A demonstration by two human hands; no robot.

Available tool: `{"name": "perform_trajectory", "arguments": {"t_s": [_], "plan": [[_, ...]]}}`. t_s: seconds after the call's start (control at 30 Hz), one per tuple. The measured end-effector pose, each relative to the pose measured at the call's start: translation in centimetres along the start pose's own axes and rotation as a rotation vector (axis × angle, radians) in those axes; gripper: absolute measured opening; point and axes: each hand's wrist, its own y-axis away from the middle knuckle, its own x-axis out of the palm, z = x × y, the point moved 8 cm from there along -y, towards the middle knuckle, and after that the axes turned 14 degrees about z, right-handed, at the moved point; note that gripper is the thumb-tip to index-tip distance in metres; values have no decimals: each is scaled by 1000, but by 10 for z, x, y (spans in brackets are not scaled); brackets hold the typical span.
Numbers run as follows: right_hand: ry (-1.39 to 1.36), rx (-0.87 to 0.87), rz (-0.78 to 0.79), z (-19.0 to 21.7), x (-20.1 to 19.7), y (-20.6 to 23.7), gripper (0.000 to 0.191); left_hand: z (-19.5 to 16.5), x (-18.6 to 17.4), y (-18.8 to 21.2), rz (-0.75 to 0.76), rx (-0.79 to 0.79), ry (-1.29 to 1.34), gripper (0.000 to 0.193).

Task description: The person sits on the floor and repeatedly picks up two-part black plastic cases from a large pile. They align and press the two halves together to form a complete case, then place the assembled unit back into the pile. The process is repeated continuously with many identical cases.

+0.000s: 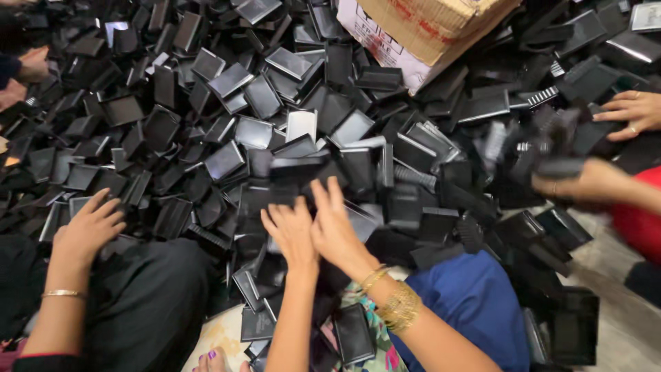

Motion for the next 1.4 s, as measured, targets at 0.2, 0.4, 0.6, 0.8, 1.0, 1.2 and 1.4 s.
{"name": "perform_trajectory", "arguments": {"t_s": [0.2,0.4,0.6,0.8,1.0,1.2,1.4], "plan": [[-213,53,115,10,0,17,56,24,4,22,109,61,364,50],[-108,74,-238,-8,-72,46,31,31,-41,41,-43,190,688,31],[47,31,-169,-16,-73,22,34,75,-82,35,44,3,838,20],[287,-6,40,-8,-33,8,52,133,-87,44,-116,-289,1038,20],[317,104,-23,-24,-54,24,38,103,-51,33,-38,-242,1170,18],[73,0,-74,-17,-67,28,31,7,-25,25,187,-113,1328,68],[-254,-81,90,4,-35,26,32,32,-28,31,-134,-128,1406,74]]}}
